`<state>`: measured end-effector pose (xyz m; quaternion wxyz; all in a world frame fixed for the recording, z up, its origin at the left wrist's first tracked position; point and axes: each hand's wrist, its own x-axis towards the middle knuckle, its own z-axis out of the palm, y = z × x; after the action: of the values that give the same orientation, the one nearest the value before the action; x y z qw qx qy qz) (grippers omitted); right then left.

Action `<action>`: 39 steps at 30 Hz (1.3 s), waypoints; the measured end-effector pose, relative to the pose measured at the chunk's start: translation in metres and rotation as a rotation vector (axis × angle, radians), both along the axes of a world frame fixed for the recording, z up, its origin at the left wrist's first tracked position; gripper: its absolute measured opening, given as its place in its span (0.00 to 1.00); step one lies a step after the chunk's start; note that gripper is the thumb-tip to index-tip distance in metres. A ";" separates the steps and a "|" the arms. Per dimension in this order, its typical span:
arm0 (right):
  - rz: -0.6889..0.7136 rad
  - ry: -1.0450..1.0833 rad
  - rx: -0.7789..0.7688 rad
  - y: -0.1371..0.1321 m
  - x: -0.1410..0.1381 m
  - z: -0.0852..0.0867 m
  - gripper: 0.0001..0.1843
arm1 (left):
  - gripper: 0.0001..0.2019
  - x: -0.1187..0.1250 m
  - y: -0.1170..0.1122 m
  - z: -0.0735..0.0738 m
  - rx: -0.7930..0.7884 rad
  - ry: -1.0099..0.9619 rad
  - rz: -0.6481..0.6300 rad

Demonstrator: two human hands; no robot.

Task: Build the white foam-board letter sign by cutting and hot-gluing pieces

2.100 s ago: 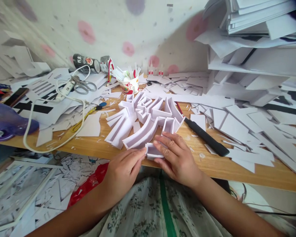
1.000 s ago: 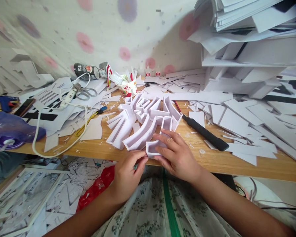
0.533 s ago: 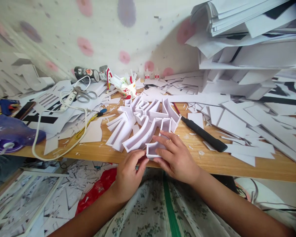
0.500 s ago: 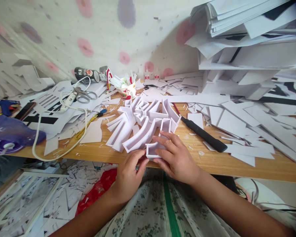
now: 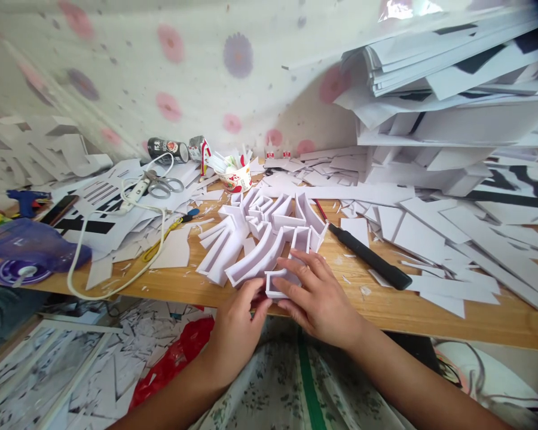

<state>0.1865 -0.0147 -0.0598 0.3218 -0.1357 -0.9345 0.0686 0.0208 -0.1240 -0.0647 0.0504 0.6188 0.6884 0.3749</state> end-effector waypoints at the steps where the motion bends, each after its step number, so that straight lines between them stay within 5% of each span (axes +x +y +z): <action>1: -0.001 0.000 0.001 0.000 0.000 0.000 0.16 | 0.14 0.000 0.000 0.000 -0.001 -0.029 0.011; 14: 0.035 0.025 -0.037 0.003 0.000 -0.001 0.17 | 0.14 0.000 -0.001 -0.001 0.106 0.186 -0.030; 19: 0.094 0.155 -0.145 0.004 0.012 0.000 0.23 | 0.14 -0.018 -0.022 0.018 0.242 0.278 -0.170; 21: 0.024 0.258 -0.231 0.012 0.019 0.002 0.22 | 0.12 -0.039 -0.030 0.028 0.298 0.296 -0.102; 24: -0.184 0.333 -0.262 0.036 0.025 0.011 0.17 | 0.09 -0.086 -0.024 0.039 0.343 0.171 0.295; 27: -0.383 0.258 -0.199 0.070 0.022 0.024 0.13 | 0.12 -0.136 0.000 0.040 0.038 -0.025 0.392; 31: -0.522 -0.105 -0.357 0.108 0.008 0.036 0.15 | 0.25 -0.172 0.030 0.033 -0.380 -0.223 0.124; 39: -0.484 -0.250 -0.448 0.130 -0.020 0.045 0.26 | 0.24 -0.178 0.048 0.023 -0.433 -0.081 0.152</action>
<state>0.1662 0.1157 -0.0148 0.1742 -0.4279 -0.8692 0.1764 -0.1570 -0.0757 -0.0420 0.1812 0.5244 0.7948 0.2460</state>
